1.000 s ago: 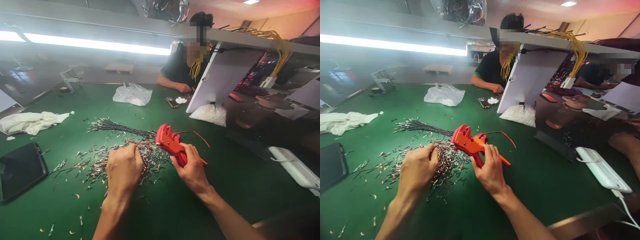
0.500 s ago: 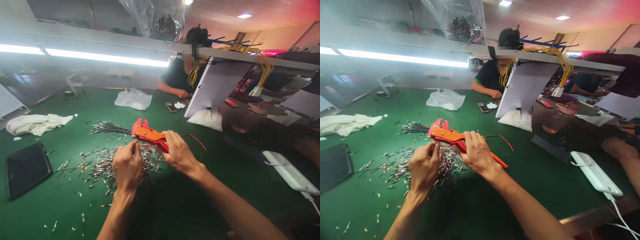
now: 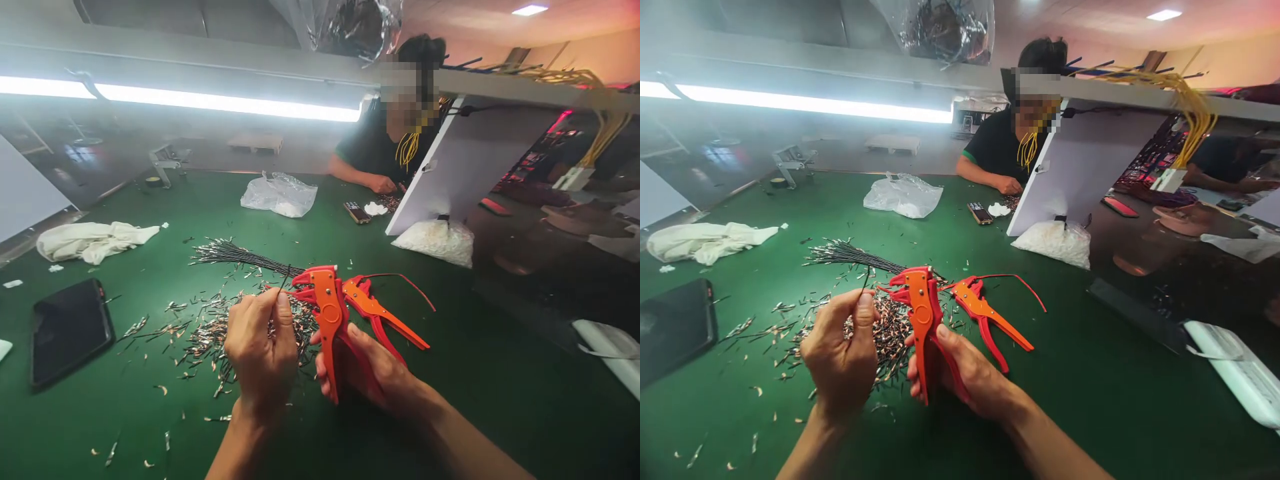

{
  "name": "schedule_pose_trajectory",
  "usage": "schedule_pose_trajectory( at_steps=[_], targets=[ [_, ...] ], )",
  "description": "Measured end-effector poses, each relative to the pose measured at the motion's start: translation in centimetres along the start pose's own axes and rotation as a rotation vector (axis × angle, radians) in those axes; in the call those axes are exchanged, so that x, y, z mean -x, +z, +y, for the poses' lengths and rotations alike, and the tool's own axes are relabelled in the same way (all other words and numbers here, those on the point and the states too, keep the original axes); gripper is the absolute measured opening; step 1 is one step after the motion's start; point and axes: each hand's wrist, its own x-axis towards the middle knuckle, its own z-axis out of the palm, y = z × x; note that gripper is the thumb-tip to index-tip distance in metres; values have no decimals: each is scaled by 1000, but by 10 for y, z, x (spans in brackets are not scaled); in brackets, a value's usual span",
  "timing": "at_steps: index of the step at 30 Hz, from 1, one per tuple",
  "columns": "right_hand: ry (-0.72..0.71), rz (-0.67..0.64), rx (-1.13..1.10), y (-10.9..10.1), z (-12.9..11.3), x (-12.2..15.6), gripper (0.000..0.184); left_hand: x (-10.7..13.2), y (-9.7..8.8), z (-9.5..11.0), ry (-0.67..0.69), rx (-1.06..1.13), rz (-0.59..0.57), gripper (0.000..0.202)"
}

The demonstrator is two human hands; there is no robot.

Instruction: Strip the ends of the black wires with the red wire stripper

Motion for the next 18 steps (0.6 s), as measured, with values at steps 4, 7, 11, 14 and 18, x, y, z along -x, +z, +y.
schedule_pose_trajectory(
  at_steps=[4, 7, 11, 14, 18],
  targets=[
    [-60, -78, -76, -4, 4, 6, 47, 1, 3, -2, 86, -12, -31, 12],
    [-56, -107, -119, -7, 3, 8, 46, 0, 3, -3, 102, -9, -62, 14],
    [15, -85, -220, -7, 0, 8, 53, -3, -1, -2, 90, 0, -104, 17],
    [26, -63, -269, -7, -6, 10, 57, -7, -7, 1, 85, -10, -130, 16],
    [-10, -113, -294, -9, -12, 12, 56, -11, -15, 5, 84, -41, -150, 14]
  ],
)
